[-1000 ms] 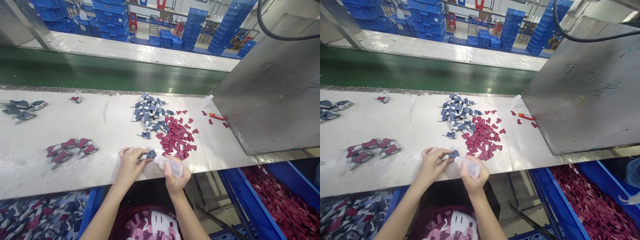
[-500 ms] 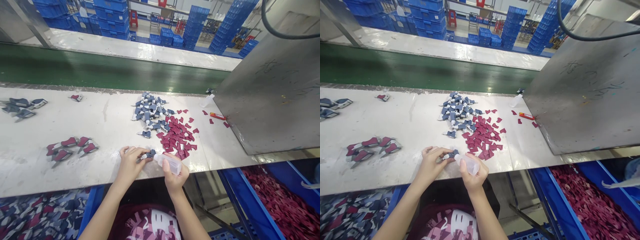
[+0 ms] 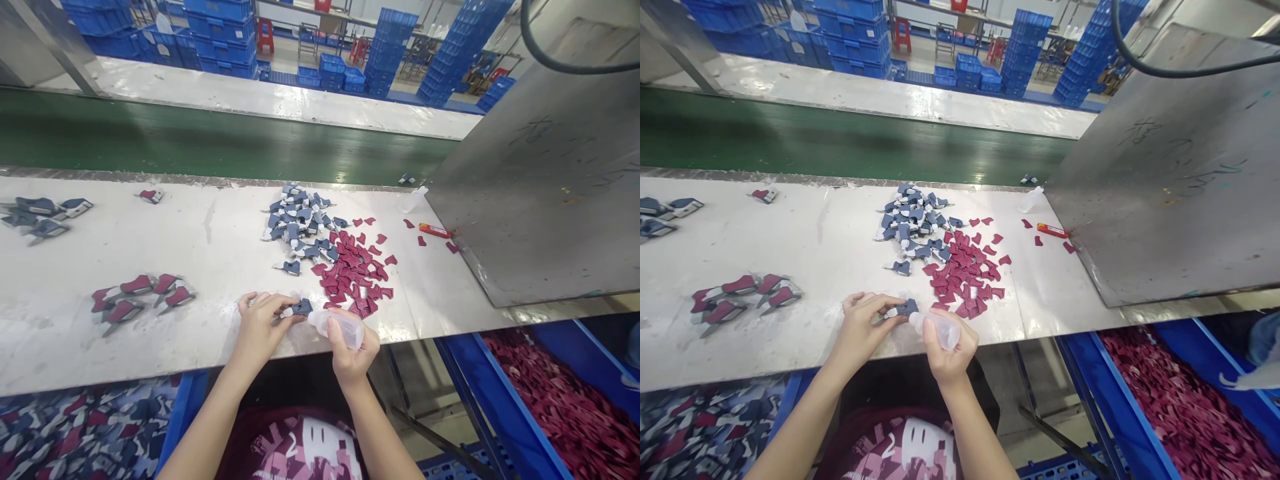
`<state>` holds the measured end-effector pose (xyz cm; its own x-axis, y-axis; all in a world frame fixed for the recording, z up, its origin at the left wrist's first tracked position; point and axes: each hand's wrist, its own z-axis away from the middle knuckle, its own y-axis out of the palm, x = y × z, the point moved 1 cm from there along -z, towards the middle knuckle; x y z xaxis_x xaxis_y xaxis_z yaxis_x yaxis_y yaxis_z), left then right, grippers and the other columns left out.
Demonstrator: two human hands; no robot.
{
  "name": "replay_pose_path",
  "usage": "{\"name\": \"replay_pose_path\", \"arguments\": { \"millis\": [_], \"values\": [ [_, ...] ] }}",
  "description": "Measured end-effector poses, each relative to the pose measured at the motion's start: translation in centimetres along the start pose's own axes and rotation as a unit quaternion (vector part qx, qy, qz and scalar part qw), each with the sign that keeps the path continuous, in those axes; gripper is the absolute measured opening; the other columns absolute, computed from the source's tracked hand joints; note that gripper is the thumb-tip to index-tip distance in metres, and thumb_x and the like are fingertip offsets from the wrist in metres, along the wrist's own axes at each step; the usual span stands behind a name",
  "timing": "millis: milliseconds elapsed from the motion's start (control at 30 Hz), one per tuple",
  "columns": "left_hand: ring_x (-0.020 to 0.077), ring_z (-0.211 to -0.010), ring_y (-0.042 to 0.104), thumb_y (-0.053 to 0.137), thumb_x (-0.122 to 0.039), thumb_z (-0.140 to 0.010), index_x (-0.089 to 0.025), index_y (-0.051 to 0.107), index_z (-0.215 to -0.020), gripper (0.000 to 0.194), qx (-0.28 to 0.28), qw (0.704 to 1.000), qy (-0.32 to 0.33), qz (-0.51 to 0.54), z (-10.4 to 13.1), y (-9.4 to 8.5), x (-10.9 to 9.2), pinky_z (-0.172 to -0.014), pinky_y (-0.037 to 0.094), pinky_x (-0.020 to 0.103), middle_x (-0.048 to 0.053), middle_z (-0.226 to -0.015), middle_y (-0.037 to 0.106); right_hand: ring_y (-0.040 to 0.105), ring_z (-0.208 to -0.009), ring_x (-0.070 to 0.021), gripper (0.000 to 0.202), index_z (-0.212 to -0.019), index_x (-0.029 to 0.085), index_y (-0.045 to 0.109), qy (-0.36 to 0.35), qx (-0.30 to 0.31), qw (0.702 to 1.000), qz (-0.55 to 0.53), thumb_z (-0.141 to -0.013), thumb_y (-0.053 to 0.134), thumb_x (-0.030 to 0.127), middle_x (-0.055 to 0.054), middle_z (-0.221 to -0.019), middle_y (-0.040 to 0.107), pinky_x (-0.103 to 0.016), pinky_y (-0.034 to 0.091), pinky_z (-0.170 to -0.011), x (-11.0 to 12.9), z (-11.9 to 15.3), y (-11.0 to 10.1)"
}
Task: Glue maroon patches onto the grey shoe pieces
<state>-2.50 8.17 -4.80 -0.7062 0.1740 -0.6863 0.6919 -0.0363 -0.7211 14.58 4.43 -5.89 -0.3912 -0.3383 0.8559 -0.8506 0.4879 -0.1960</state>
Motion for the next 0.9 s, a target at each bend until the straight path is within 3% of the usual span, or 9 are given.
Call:
{"name": "replay_pose_path", "arguments": {
  "millis": [367,633,767,900],
  "values": [
    [0.0185,-0.079,0.063,0.071,-0.043,-0.083,-0.029,0.072,-0.096,0.019,-0.008,1.0,0.008,-0.004,0.0,0.3,0.5,-0.102,0.022,0.046,-0.001,-0.089,0.075,0.071,-0.069,-0.0236,0.015,-0.085,0.016,0.072,0.048,-0.086,0.995,0.019,-0.086,0.066,0.03,-0.007,-0.077,0.074,-0.034,0.057,-0.064,-0.4,0.7,-0.3],
    [0.0191,-0.077,0.064,0.071,-0.042,-0.082,-0.029,0.073,-0.093,0.017,-0.009,1.0,0.004,-0.003,-0.1,0.2,0.6,-0.102,0.024,0.046,-0.001,-0.088,0.075,0.07,-0.069,-0.0228,0.023,-0.085,0.013,0.07,0.111,-0.139,0.983,-0.056,-0.086,0.065,0.036,-0.008,-0.077,0.071,-0.033,0.056,-0.062,-0.7,0.3,-0.1],
    [0.0193,-0.077,0.065,0.072,-0.039,-0.082,-0.03,0.073,-0.093,0.014,-0.014,1.0,0.014,-0.009,-0.1,0.1,0.7,-0.101,0.025,0.046,-0.001,-0.089,0.075,0.069,-0.072,-0.0223,0.032,-0.096,0.011,0.068,0.145,-0.182,0.967,-0.104,-0.084,0.066,0.041,-0.01,-0.086,0.069,-0.031,0.055,-0.059,-1.7,-0.7,-1.7],
    [0.0199,-0.076,0.065,0.072,-0.04,-0.081,-0.029,0.073,-0.094,0.016,-0.024,1.0,0.018,-0.007,-0.1,0.0,0.5,-0.101,0.025,0.047,0.0,-0.09,0.076,0.07,-0.083,-0.0249,0.041,-0.101,0.015,0.064,0.151,-0.215,0.965,-0.03,-0.073,0.078,0.04,-0.01,-0.094,0.07,-0.036,0.056,-0.072,-3.2,-3.5,-5.0]
  ]
}}
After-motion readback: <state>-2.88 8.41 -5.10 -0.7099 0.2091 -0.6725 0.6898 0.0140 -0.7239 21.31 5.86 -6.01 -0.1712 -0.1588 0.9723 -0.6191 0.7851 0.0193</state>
